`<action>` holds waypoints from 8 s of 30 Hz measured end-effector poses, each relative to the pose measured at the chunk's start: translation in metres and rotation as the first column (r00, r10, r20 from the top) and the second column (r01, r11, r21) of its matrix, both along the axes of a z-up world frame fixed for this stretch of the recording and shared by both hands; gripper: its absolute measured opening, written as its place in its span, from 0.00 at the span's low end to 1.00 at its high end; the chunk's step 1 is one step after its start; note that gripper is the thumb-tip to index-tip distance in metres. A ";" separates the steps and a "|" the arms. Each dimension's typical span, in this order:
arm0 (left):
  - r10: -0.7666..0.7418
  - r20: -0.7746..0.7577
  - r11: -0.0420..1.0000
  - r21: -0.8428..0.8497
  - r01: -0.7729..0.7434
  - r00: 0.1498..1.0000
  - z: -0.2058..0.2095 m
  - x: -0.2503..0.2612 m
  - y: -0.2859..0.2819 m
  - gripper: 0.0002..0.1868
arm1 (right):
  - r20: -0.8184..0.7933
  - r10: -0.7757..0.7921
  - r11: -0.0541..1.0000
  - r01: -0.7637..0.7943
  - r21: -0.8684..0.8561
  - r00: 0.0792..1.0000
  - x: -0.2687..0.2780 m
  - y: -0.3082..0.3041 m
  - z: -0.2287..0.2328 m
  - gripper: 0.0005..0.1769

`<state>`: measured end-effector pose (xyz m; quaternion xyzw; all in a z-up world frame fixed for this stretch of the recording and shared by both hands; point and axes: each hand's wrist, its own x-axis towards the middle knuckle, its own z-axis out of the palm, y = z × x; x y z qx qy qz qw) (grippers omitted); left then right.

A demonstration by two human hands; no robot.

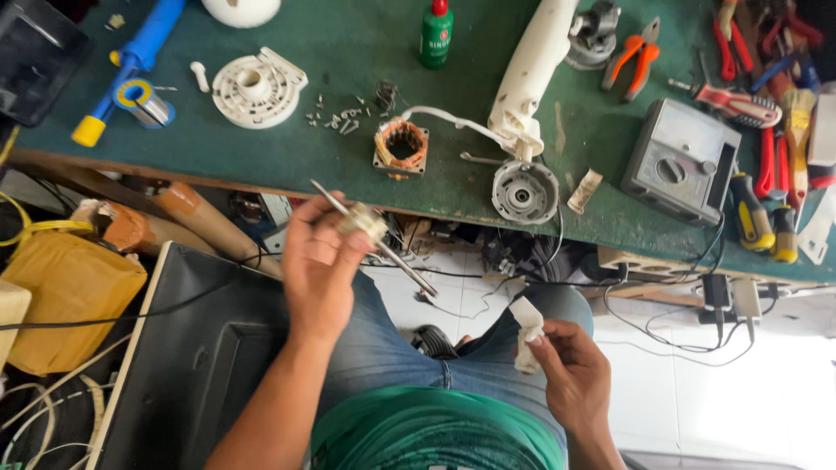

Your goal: The person cleans a small metal component with a cloth, then uses a screwdriver to pry a part out of a circular metal housing. They retrieve a small ring from a plastic container and apply glue to it before placing it into the housing.

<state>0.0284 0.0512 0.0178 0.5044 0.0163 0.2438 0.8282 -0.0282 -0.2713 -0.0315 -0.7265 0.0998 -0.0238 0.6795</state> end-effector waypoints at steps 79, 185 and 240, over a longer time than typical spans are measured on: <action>-0.030 0.101 0.157 0.983 -0.095 0.994 0.054 0.101 -0.073 0.23 | 0.175 0.152 0.021 0.173 -0.985 0.973 0.391 -0.270 0.097 0.29; -0.170 -0.060 0.908 0.379 0.180 0.984 -0.002 0.091 -0.110 0.29 | 0.042 0.302 0.950 -0.297 -0.095 0.952 0.046 -0.061 -0.190 0.17; 0.105 0.341 0.175 0.918 -0.355 0.934 -0.023 0.117 -0.099 0.47 | 0.285 0.595 0.309 0.114 -0.944 0.752 0.131 0.016 0.176 0.13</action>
